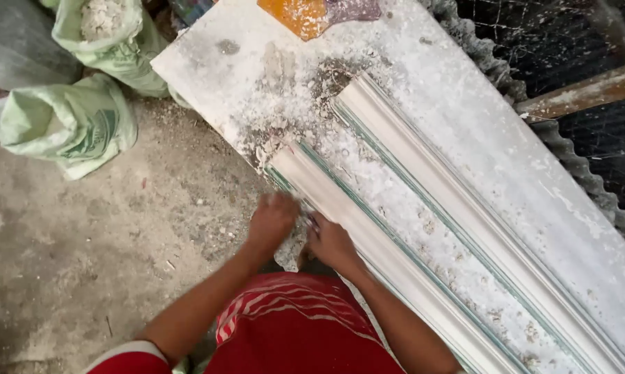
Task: Using a small metal scraper to remove excess material and smooth the surface of decorative plaster moldings
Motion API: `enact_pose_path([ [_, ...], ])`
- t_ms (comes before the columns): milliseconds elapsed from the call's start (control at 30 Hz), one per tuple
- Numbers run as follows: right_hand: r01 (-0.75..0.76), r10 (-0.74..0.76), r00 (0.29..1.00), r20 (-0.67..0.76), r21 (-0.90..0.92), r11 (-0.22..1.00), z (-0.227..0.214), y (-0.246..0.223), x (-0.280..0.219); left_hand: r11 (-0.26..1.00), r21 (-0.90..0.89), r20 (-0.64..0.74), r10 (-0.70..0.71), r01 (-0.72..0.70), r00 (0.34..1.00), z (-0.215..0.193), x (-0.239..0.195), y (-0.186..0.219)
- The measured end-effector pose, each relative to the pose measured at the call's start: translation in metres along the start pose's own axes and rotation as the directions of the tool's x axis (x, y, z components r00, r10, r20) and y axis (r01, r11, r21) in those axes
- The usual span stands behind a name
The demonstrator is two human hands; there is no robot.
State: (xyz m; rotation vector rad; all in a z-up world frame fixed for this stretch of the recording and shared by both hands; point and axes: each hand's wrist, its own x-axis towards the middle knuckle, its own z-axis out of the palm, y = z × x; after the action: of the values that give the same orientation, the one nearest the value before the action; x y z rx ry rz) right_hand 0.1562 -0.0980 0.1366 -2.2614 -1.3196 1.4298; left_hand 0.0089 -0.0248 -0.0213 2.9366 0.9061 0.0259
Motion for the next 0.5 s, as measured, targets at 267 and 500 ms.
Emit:
enact_pose_path([
  [267, 0.104, -0.106, 0.994, -0.035, -0.049, 0.993, 0.022, -0.022, 0.072, 0.998, 0.033, 0.012, -0.054, 0.053, 0.998, -0.02, 0.013, -0.074],
  [500, 0.003, 0.0, 1.0, 0.023, -0.115, 0.993, -0.001, -0.015, 0.018, 0.995, -0.104, -0.045, 0.0, -0.005, 0.999, -0.054, 0.007, -0.022],
])
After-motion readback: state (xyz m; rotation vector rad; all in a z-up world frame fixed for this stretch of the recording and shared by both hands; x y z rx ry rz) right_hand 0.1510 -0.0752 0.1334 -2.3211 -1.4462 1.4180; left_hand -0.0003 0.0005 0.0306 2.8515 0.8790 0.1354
